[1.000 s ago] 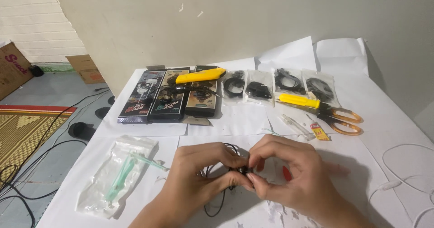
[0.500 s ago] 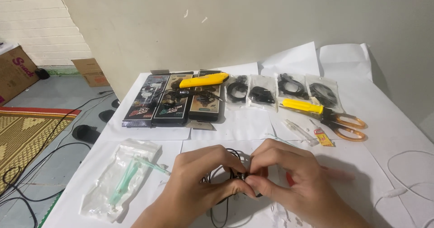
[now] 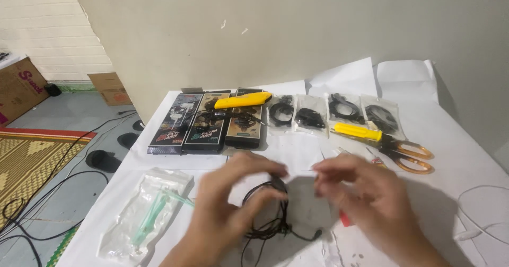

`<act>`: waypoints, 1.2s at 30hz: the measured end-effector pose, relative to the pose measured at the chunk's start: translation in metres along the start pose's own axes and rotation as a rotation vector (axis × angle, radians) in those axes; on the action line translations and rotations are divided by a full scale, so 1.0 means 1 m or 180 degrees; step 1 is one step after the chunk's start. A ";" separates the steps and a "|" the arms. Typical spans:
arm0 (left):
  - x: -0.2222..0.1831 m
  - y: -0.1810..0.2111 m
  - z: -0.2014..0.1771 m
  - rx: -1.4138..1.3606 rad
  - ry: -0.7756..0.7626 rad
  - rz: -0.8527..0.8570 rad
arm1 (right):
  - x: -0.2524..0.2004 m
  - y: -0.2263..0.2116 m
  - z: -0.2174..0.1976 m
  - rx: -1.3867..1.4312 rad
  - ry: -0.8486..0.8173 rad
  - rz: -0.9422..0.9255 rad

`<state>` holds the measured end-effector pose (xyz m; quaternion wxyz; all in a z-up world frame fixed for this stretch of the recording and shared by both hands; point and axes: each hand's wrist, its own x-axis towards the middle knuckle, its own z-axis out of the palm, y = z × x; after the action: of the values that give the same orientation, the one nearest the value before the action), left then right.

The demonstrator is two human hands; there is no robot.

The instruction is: The person sits at a table and handles a pair of black wired earphones, untangling and coiling the cable. They then hold a white earbud and use a small pink stick tool to work on the earbud, repeatedly manipulating the earphone and cable by hand.

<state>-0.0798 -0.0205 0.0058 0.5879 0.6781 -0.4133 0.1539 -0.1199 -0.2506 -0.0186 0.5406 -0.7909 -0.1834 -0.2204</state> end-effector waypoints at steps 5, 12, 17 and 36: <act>0.010 -0.013 -0.020 -0.0815 0.0982 -0.0291 | 0.018 0.005 -0.018 -0.0830 0.0449 0.0171; 0.016 -0.027 -0.029 0.0612 0.0606 -0.0209 | 0.018 0.027 -0.011 -0.2316 -0.0665 0.0602; 0.019 -0.034 -0.040 0.1358 0.0247 -0.0945 | 0.019 0.019 -0.008 -0.2377 -0.0605 0.0696; 0.023 0.008 -0.035 0.2193 -0.2588 -0.1913 | 0.017 0.017 -0.006 -0.2167 -0.0593 0.1053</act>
<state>-0.0622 0.0037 0.0364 0.1476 0.9206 -0.3217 -0.1650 -0.0972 -0.2615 -0.0207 0.2565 -0.9606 -0.0181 -0.1058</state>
